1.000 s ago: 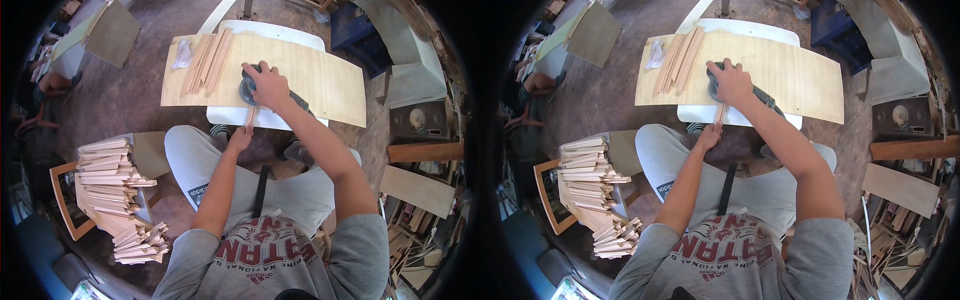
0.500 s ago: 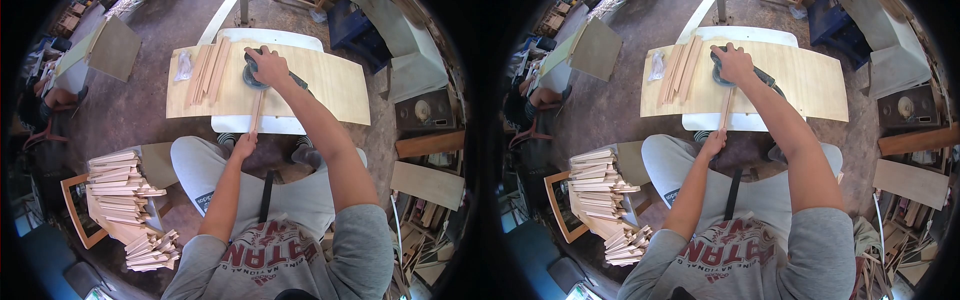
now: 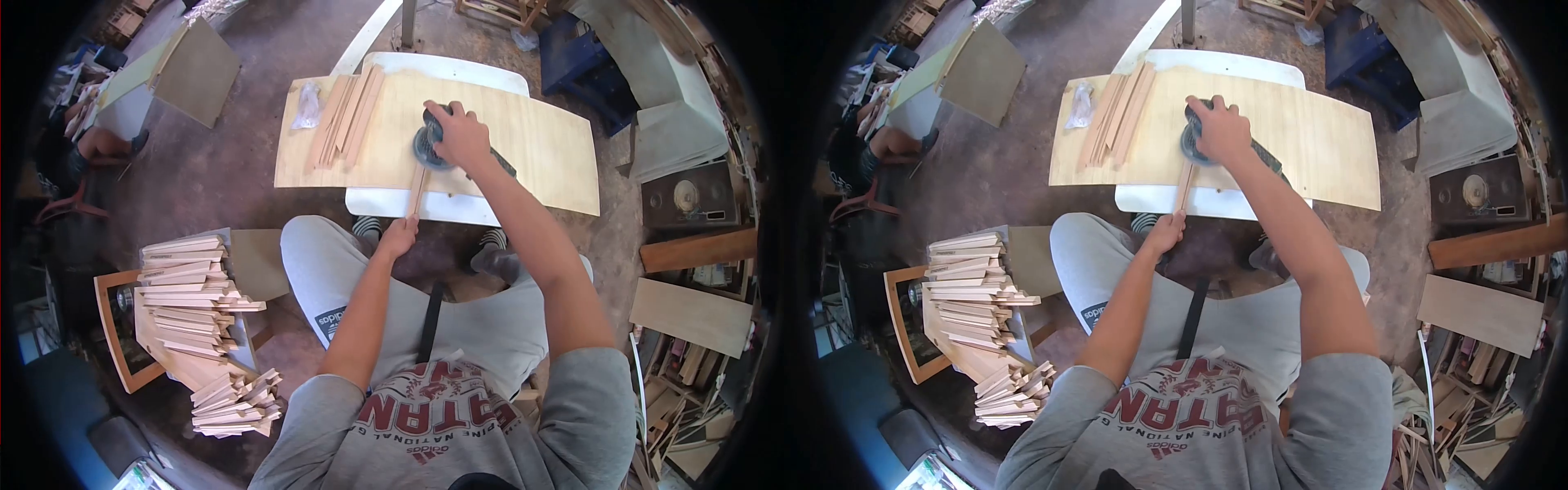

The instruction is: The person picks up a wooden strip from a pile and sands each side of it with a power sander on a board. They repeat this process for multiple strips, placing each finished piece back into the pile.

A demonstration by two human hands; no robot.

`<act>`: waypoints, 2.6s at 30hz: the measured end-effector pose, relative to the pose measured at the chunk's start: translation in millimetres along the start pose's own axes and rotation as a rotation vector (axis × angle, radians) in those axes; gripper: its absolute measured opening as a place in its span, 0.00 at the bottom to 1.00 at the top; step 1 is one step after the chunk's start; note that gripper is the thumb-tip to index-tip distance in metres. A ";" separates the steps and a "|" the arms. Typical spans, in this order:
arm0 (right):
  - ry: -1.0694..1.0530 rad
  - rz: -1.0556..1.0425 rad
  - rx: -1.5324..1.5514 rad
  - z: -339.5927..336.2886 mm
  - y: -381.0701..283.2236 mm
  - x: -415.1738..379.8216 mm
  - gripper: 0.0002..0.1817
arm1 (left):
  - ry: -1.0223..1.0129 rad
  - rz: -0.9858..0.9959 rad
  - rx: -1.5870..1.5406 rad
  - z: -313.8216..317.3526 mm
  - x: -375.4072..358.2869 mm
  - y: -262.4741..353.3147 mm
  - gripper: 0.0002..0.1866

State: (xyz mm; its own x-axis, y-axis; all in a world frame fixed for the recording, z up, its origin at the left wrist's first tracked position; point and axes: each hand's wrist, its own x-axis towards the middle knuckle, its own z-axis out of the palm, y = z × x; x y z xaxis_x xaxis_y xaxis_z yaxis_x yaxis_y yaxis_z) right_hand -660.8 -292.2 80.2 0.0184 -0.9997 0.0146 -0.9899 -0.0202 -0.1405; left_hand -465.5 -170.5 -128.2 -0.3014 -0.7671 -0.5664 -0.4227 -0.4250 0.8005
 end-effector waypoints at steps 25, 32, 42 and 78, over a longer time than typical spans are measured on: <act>0.071 0.417 -0.012 -2.4 156.3 -58.2 0.47 | 0.395 0.947 1.207 -42.1 45.0 129.1 0.24; 0.094 0.443 -0.003 -1.8 167.7 -69.1 0.47 | 0.151 0.960 1.516 -78.9 48.0 159.4 0.12; 0.053 0.315 0.011 -2.5 135.3 -69.7 0.49 | 0.115 0.060 -0.369 -9.4 -21.3 59.8 0.19; -0.029 -0.078 0.126 2.8 -6.4 -75.7 0.49 | -0.007 -0.135 -0.420 12.1 -23.9 31.3 0.32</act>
State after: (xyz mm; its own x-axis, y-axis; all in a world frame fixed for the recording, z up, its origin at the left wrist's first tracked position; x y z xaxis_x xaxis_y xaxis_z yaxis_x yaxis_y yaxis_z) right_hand -655.5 -216.4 77.2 0.0999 -0.9950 0.0023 -0.9599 -0.0970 -0.2629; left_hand -481.9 -159.6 -92.0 -0.2742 -0.6885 -0.6714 -0.0747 -0.6808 0.7286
